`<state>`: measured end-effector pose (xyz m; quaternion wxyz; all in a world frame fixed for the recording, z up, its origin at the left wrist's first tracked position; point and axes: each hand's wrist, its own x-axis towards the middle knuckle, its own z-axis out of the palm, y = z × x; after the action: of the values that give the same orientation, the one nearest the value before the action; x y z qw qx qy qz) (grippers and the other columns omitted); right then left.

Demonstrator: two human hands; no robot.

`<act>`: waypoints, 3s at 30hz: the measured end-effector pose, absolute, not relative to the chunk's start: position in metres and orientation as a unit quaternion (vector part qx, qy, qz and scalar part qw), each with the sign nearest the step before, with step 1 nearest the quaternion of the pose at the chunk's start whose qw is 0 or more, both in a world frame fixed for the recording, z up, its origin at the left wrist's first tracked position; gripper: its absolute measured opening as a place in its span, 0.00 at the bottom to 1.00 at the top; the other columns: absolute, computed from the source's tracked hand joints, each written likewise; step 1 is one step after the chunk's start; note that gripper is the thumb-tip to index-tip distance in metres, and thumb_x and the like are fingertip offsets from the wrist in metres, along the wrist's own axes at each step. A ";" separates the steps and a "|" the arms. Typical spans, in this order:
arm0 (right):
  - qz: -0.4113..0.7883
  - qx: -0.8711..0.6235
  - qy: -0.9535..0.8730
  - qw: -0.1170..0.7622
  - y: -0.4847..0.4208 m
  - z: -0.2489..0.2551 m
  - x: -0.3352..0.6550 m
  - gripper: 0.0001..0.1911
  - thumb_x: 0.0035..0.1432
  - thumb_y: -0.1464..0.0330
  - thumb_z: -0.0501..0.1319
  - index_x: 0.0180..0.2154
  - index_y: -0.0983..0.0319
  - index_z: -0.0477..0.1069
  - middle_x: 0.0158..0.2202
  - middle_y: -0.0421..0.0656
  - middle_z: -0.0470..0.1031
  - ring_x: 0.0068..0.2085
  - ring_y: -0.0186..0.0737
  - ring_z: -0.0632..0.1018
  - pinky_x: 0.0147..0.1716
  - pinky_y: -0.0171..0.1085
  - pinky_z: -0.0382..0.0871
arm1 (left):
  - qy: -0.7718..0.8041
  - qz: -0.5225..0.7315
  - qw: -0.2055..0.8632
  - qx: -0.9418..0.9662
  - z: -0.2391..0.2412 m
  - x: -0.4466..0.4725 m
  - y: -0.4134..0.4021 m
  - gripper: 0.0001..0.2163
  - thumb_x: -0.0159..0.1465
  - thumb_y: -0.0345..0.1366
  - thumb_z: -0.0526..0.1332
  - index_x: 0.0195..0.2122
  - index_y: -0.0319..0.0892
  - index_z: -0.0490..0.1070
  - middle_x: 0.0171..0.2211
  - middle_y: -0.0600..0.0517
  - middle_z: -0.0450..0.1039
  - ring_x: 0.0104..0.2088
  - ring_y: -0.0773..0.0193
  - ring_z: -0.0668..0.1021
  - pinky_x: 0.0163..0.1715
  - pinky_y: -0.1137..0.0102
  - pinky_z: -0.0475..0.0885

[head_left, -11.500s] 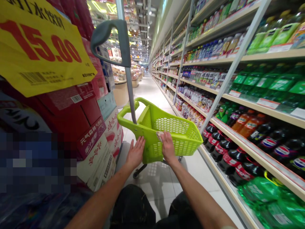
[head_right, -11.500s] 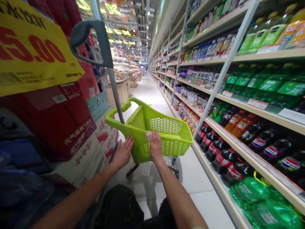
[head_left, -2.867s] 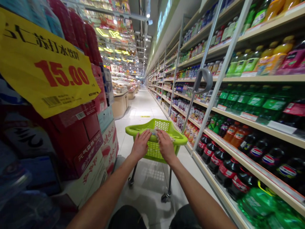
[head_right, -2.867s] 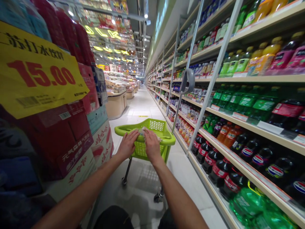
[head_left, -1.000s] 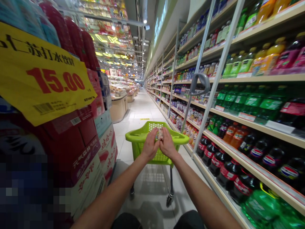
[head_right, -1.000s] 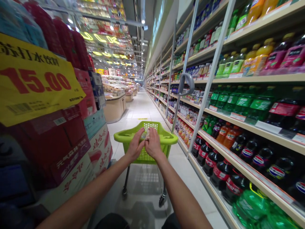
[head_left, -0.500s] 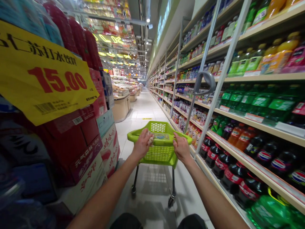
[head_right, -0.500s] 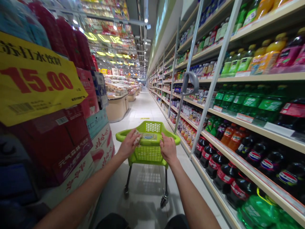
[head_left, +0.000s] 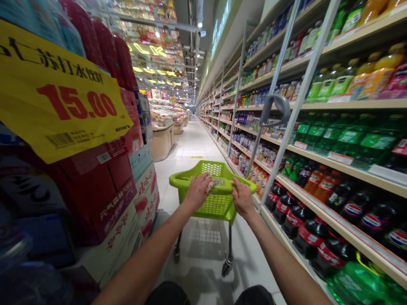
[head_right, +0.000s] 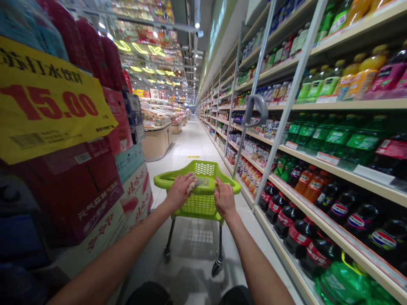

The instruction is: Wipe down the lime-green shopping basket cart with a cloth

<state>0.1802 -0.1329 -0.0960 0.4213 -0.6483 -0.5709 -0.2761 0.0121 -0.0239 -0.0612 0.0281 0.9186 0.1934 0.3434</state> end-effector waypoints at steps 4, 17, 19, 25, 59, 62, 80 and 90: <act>-0.281 -0.649 -0.563 0.429 -0.130 -0.098 0.174 0.22 0.58 0.69 0.47 0.54 0.65 0.59 0.38 0.46 0.74 0.38 0.42 0.71 0.42 0.43 0.61 | 0.232 0.336 0.022 0.912 -0.062 -0.008 -0.017 0.22 0.56 0.37 0.57 0.53 0.39 0.60 0.58 0.40 0.57 0.58 0.52 0.61 0.56 0.48 0.53; -0.323 -0.664 -0.548 0.393 -0.133 -0.104 0.176 0.23 0.57 0.70 0.47 0.56 0.62 0.57 0.38 0.45 0.73 0.41 0.42 0.70 0.49 0.45 0.54 | 0.253 0.428 0.043 0.867 -0.074 -0.004 0.001 0.18 0.60 0.30 0.50 0.52 0.37 0.59 0.53 0.41 0.65 0.55 0.57 0.66 0.54 0.55 0.61; -0.325 -0.667 -0.536 0.404 -0.131 -0.105 0.172 0.24 0.57 0.71 0.47 0.56 0.62 0.56 0.38 0.44 0.73 0.41 0.42 0.70 0.49 0.46 0.53 | 0.252 0.441 0.047 0.860 -0.077 -0.006 0.002 0.17 0.60 0.30 0.50 0.51 0.37 0.61 0.53 0.42 0.65 0.55 0.57 0.66 0.55 0.57 0.61; -0.330 -0.649 -0.570 0.380 -0.132 -0.107 0.172 0.24 0.58 0.70 0.47 0.57 0.64 0.54 0.42 0.47 0.72 0.45 0.42 0.70 0.50 0.46 0.53 | 0.111 0.370 0.038 0.922 -0.070 0.049 -0.043 0.18 0.59 0.26 0.50 0.52 0.36 0.61 0.55 0.41 0.62 0.58 0.59 0.62 0.56 0.58 0.60; -0.366 -0.642 -0.567 0.365 -0.136 -0.110 0.176 0.20 0.58 0.70 0.47 0.52 0.64 0.60 0.44 0.47 0.72 0.46 0.42 0.70 0.51 0.44 0.52 | 0.193 0.438 0.038 0.877 -0.077 -0.024 0.020 0.15 0.58 0.28 0.52 0.47 0.40 0.65 0.52 0.45 0.67 0.54 0.59 0.68 0.54 0.57 0.63; -0.367 -0.649 -0.557 0.365 -0.137 -0.110 0.175 0.19 0.58 0.70 0.47 0.51 0.63 0.61 0.43 0.47 0.72 0.47 0.42 0.70 0.52 0.44 0.51 | 0.278 0.480 0.037 0.831 -0.078 -0.047 0.041 0.14 0.59 0.29 0.51 0.45 0.38 0.66 0.50 0.44 0.69 0.53 0.57 0.69 0.54 0.55 0.63; -0.366 -0.651 -0.556 0.366 -0.130 -0.109 0.155 0.19 0.57 0.69 0.48 0.51 0.63 0.61 0.44 0.47 0.72 0.47 0.43 0.69 0.51 0.47 0.50 | 0.214 0.472 0.047 0.854 -0.075 -0.008 0.000 0.15 0.59 0.28 0.51 0.46 0.40 0.66 0.51 0.45 0.68 0.53 0.60 0.69 0.53 0.59 0.64; -0.375 -0.609 -0.579 0.391 -0.134 -0.114 0.155 0.26 0.57 0.70 0.47 0.58 0.62 0.50 0.48 0.50 0.69 0.50 0.45 0.68 0.52 0.48 0.55 | 0.295 0.439 0.094 0.843 -0.059 -0.005 0.011 0.14 0.59 0.28 0.51 0.46 0.38 0.66 0.49 0.43 0.70 0.52 0.57 0.69 0.54 0.55 0.63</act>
<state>0.1549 -0.1337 -0.1139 0.3911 -0.6092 -0.5791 -0.3749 -0.0055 0.0107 -0.0588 0.0936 0.8433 0.2948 0.4394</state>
